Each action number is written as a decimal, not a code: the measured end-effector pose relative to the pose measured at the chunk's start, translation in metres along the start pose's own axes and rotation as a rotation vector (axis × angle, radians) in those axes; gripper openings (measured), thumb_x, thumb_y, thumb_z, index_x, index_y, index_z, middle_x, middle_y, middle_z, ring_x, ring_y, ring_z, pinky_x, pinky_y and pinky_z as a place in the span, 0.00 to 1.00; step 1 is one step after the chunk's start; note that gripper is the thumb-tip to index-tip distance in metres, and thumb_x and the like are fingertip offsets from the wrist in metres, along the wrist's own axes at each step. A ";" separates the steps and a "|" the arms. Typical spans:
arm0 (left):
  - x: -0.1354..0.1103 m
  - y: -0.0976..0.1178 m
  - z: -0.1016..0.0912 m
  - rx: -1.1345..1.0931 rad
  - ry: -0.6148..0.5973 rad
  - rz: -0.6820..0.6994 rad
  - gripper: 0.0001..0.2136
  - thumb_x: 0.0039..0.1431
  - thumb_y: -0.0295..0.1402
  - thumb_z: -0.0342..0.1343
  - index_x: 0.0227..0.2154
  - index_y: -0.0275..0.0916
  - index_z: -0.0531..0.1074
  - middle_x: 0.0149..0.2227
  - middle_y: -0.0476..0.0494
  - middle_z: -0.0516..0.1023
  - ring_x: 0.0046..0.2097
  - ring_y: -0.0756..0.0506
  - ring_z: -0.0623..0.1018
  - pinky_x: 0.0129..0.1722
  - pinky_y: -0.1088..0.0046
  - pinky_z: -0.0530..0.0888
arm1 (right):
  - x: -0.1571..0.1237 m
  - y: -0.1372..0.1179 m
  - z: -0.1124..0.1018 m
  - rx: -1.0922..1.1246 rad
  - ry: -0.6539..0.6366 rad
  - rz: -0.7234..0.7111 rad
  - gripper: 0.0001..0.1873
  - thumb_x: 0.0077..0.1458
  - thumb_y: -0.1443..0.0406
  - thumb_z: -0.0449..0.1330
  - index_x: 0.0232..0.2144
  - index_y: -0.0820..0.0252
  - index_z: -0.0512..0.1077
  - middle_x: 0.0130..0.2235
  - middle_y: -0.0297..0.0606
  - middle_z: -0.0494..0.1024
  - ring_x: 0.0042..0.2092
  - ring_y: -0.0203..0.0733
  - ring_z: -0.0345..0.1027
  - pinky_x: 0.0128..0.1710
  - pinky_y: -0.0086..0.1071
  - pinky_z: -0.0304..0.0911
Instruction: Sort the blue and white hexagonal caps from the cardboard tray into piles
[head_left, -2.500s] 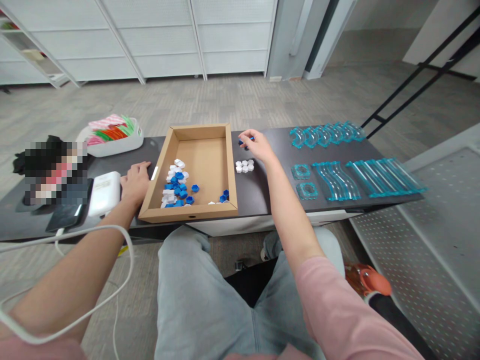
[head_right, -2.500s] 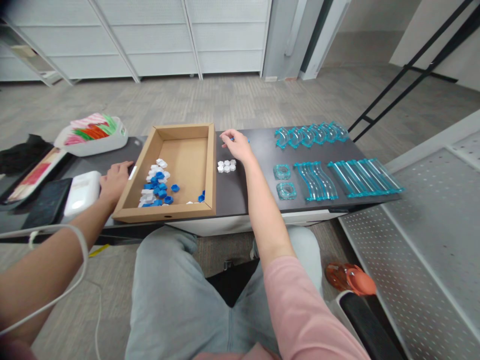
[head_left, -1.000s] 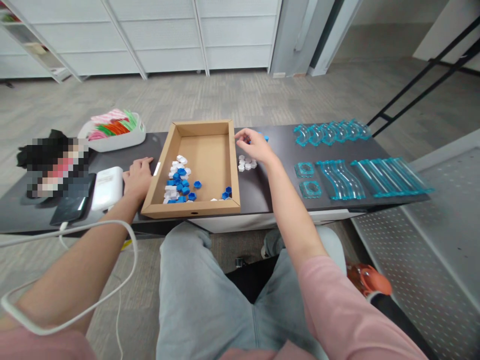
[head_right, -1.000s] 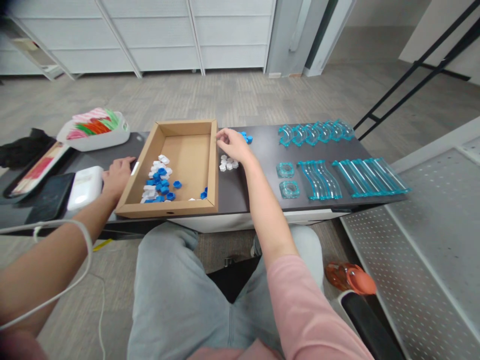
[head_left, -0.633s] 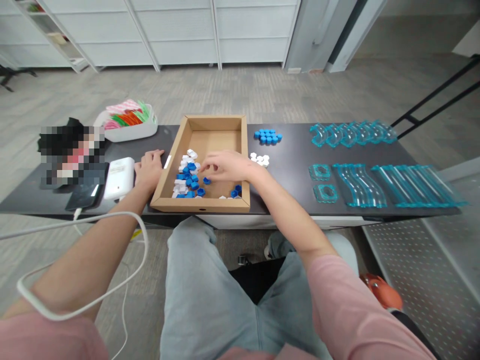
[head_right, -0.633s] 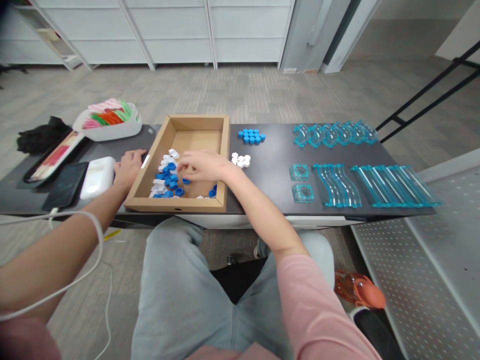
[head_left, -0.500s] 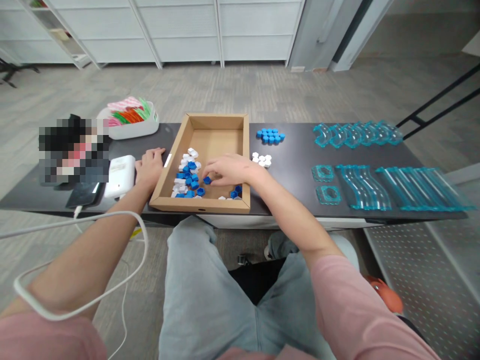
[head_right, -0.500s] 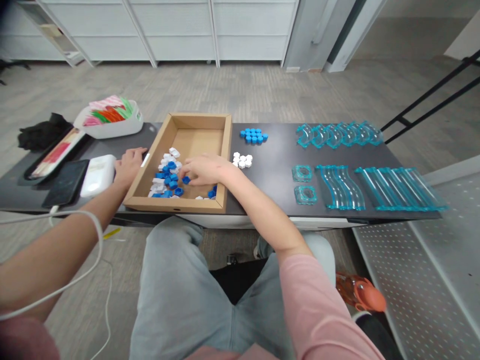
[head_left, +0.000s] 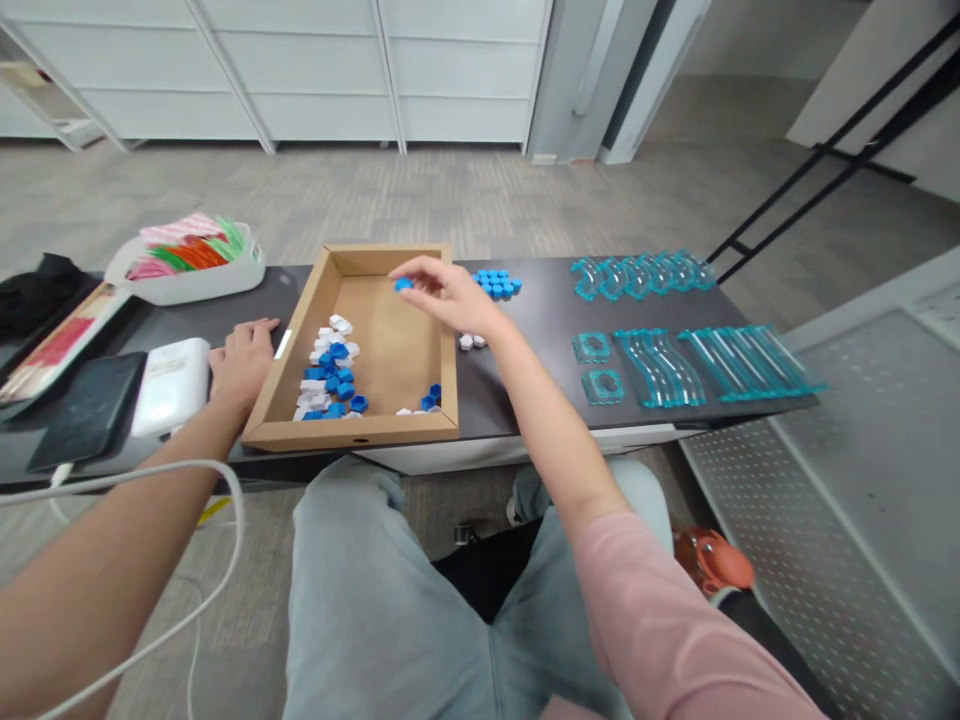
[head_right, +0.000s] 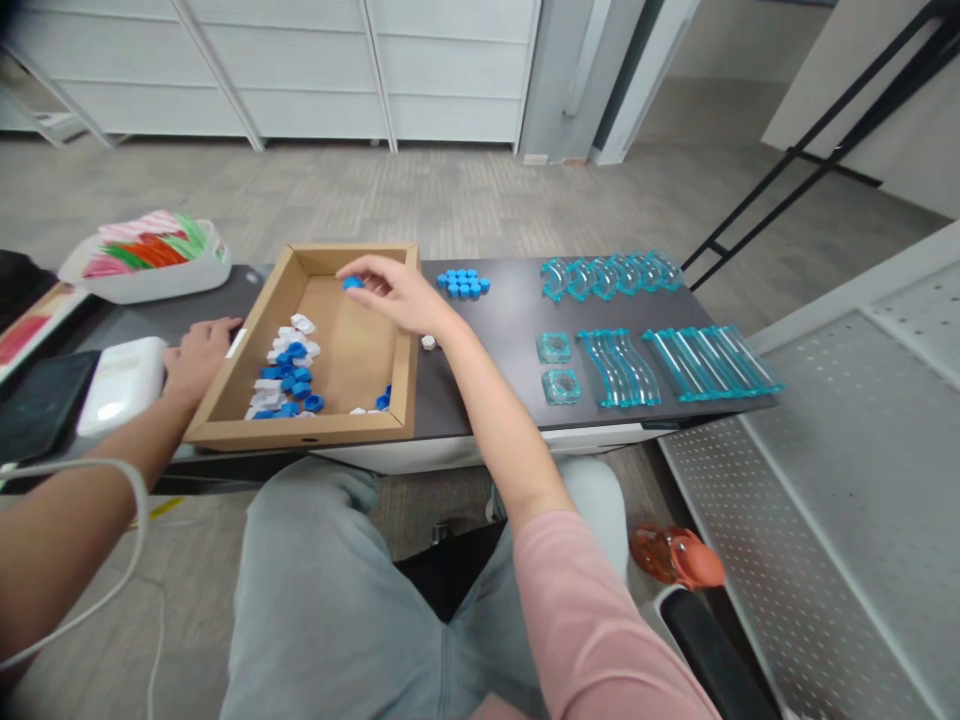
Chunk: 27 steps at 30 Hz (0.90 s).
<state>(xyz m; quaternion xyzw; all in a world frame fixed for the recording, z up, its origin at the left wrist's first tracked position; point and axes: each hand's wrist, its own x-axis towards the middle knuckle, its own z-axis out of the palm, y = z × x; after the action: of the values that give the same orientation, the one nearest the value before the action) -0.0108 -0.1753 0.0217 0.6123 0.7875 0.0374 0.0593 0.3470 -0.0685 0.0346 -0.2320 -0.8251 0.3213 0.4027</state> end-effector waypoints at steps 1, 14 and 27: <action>0.000 0.000 -0.001 0.001 -0.010 0.003 0.33 0.83 0.40 0.38 0.82 0.29 0.60 0.84 0.17 0.59 0.82 0.22 0.64 0.81 0.34 0.61 | -0.001 0.014 -0.015 -0.022 0.124 0.045 0.19 0.81 0.53 0.63 0.63 0.54 0.80 0.56 0.41 0.86 0.54 0.45 0.79 0.59 0.40 0.76; -0.001 0.002 -0.005 0.025 -0.034 0.004 0.34 0.82 0.39 0.34 0.83 0.30 0.60 0.83 0.17 0.60 0.82 0.23 0.65 0.81 0.36 0.63 | -0.059 0.094 -0.105 -0.243 0.803 0.702 0.16 0.74 0.67 0.66 0.60 0.67 0.85 0.61 0.57 0.90 0.61 0.51 0.87 0.71 0.44 0.75; 0.001 -0.001 -0.004 0.000 -0.035 0.021 0.36 0.81 0.40 0.36 0.84 0.27 0.59 0.83 0.15 0.60 0.82 0.20 0.64 0.80 0.32 0.62 | -0.057 0.101 -0.099 -0.438 0.541 0.787 0.21 0.73 0.69 0.66 0.64 0.64 0.87 0.66 0.54 0.89 0.66 0.54 0.86 0.75 0.46 0.73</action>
<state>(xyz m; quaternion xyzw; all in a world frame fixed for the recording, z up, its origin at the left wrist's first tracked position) -0.0123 -0.1748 0.0253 0.6211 0.7799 0.0274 0.0724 0.4725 -0.0023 -0.0210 -0.6779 -0.5899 0.1970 0.3920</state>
